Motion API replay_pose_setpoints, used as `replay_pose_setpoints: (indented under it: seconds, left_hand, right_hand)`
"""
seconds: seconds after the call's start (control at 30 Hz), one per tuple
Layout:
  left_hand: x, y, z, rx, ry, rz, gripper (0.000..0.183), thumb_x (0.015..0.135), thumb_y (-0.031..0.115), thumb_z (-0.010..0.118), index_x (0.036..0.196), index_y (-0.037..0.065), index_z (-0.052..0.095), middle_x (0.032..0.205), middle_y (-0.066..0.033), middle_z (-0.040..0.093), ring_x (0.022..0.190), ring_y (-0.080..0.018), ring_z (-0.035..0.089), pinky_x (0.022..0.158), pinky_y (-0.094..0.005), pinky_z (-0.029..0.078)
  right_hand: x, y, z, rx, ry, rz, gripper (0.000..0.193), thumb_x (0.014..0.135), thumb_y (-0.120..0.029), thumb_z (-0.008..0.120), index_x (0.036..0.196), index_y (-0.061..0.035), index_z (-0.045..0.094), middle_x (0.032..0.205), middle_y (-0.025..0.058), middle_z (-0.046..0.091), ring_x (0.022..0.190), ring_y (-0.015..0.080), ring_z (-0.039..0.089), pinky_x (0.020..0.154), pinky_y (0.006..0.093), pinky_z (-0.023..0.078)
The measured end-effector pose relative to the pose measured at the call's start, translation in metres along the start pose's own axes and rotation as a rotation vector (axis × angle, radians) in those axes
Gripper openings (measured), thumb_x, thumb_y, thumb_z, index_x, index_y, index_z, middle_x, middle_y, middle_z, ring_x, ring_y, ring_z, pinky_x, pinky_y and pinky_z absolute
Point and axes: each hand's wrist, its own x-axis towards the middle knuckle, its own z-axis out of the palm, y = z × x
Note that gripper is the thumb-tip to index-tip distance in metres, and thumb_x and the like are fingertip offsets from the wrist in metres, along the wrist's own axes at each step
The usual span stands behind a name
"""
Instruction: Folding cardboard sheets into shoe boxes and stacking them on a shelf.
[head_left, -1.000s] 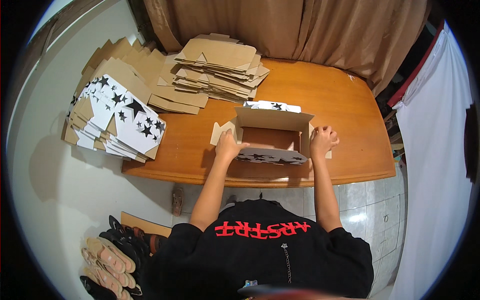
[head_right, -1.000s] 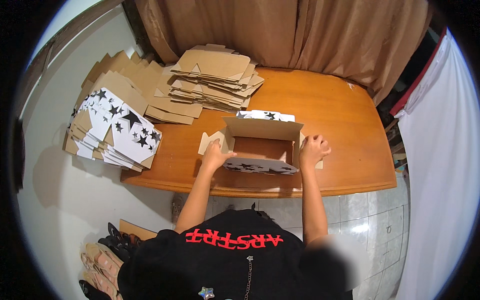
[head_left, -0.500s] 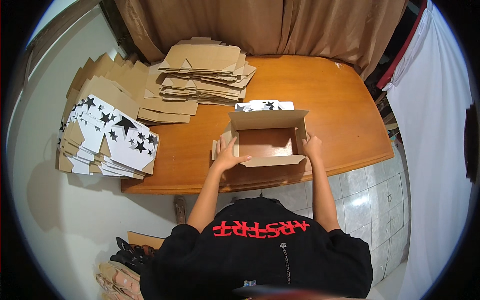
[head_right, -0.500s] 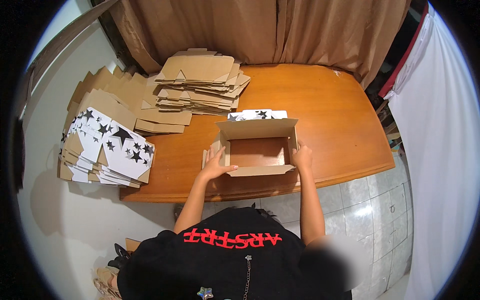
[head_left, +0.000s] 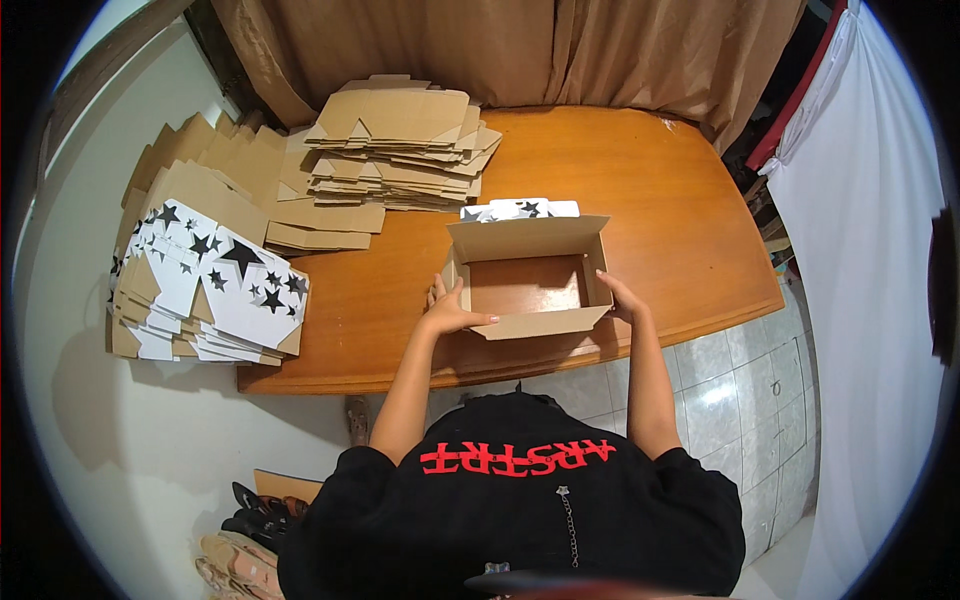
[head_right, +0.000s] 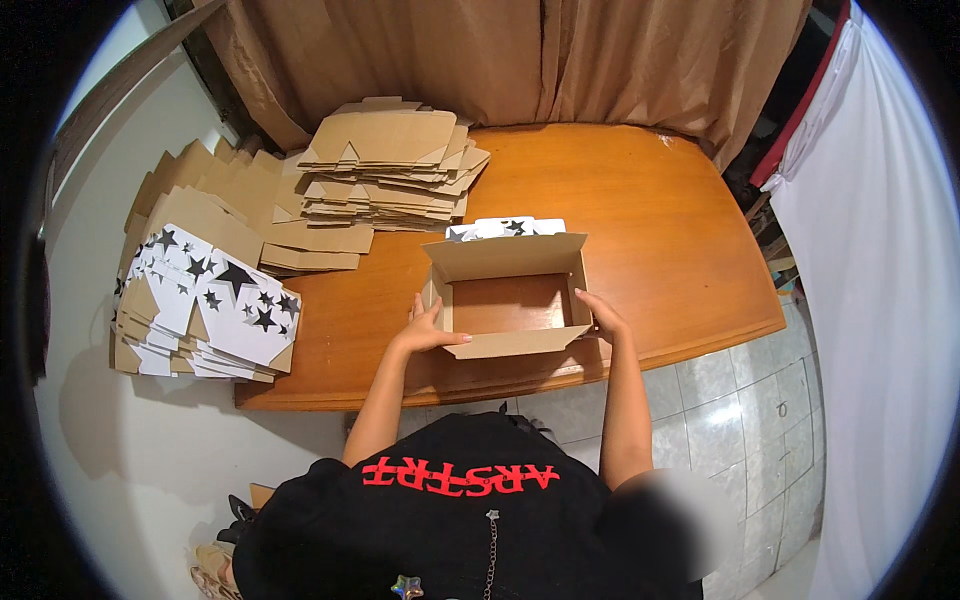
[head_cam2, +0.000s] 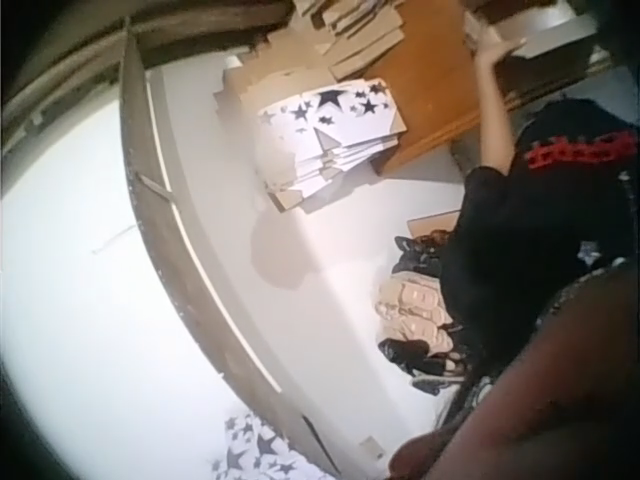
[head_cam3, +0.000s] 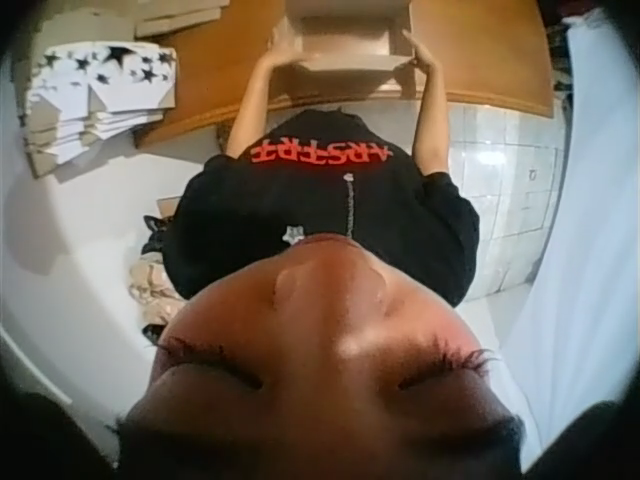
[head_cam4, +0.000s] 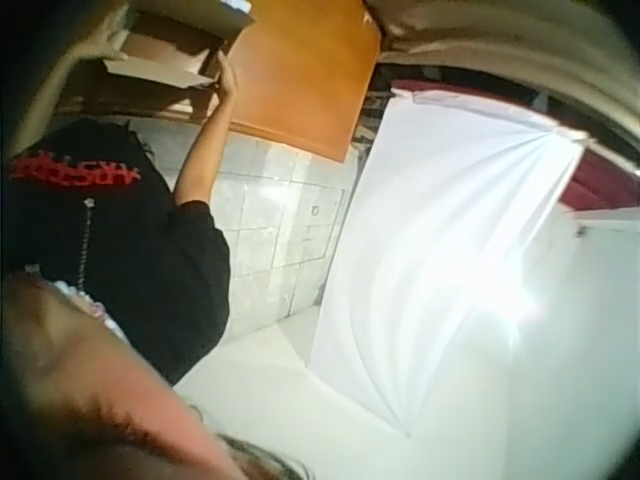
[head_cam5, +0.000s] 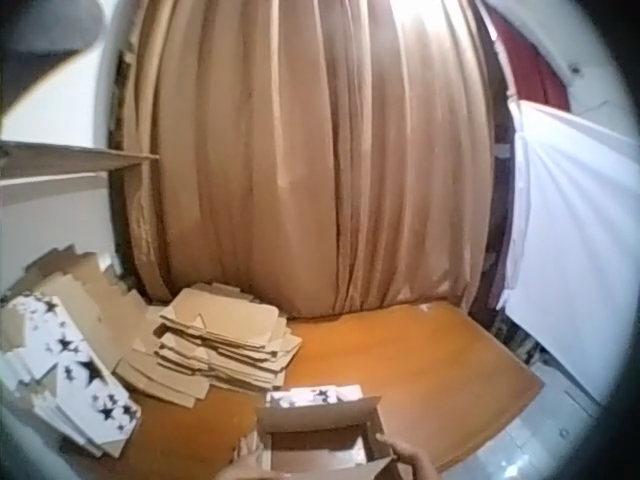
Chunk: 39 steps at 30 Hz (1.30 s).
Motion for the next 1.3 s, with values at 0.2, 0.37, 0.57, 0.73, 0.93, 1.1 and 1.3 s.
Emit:
replay_pose_setpoints:
  seconds: [0.2,0.37,0.57,0.73,0.93,1.1,1.3]
  left_hand:
    - [-0.002,0.003,0.003,-0.039,0.018,0.034,0.136,0.041,0.059,0.081,0.14,-0.004,0.011,0.142,-0.0329,-0.01,0.134,-0.0436,-0.003,0.109,-0.0441,0.014]
    - [-0.002,0.004,-0.001,-0.092,-0.024,0.124,0.136,0.041,0.055,0.083,0.14,-0.004,0.01,0.142,-0.0326,-0.009,0.136,-0.0392,0.0,0.109,-0.0401,0.015]
    - [0.005,0.004,-0.004,-0.011,-0.02,0.041,0.138,0.039,0.056,0.083,0.14,-0.004,0.01,0.142,-0.0333,-0.008,0.135,-0.0412,0.003,0.109,-0.0416,0.015]
    - [0.011,0.014,0.0,-0.017,0.02,0.048,0.139,0.036,0.057,0.083,0.14,-0.004,0.014,0.142,-0.0336,-0.005,0.135,-0.0423,0.003,0.109,-0.0428,0.015]
    - [0.008,0.009,-0.002,-0.029,0.082,0.014,0.132,0.033,0.055,0.084,0.139,0.005,0.023,0.144,-0.0306,-0.002,0.134,-0.0439,0.004,0.107,-0.0485,0.017]
    - [0.007,0.006,0.008,0.058,0.157,0.052,0.128,0.031,0.05,0.086,0.137,0.013,0.024,0.145,-0.0262,0.003,0.133,-0.0448,0.007,0.105,-0.0535,0.02]
    - [0.004,0.003,0.017,-0.121,0.258,0.141,0.141,0.031,0.05,0.087,0.14,0.02,0.002,0.147,-0.0199,0.0,0.134,-0.0437,0.005,0.105,-0.0576,0.016]
  right_hand:
    - [0.004,0.003,-0.003,0.151,-0.171,-0.066,0.057,0.08,-0.051,0.054,0.12,-0.0119,0.046,0.107,0.0107,0.056,0.097,0.0238,0.055,0.076,0.0443,0.048]
    - [0.019,0.013,-0.005,0.404,-0.178,-0.105,0.061,0.079,-0.05,0.056,0.122,-0.009,0.045,0.115,0.0112,0.055,0.1,0.0234,0.056,0.081,0.0416,0.047]
    - [0.02,0.015,0.009,0.357,-0.138,-0.084,0.047,0.081,-0.044,0.052,0.113,-0.0111,0.045,0.095,0.0101,0.058,0.086,0.022,0.056,0.074,0.0409,0.047]
    - [0.044,0.03,-0.012,0.065,-0.042,-0.227,0.058,0.081,-0.038,0.052,0.126,-0.0045,0.038,0.102,0.0125,0.056,0.091,0.0216,0.054,0.08,0.0365,0.045]
    - [-0.009,-0.036,0.026,-0.834,0.656,-0.297,0.071,0.071,-0.014,0.068,0.131,-0.0021,0.033,0.117,0.0225,0.044,0.11,0.0331,0.046,0.09,0.0364,0.042]
    - [0.002,-0.055,0.026,-0.404,0.609,-0.849,0.072,0.066,0.011,0.062,0.131,-0.0062,0.036,0.119,0.0174,0.043,0.11,0.0338,0.045,0.092,0.0377,0.04]
    - [0.013,-0.027,0.006,-0.464,0.409,-0.847,0.055,0.065,0.012,0.053,0.117,-0.0054,0.051,0.114,0.018,0.051,0.109,0.0343,0.049,0.093,0.0376,0.04]
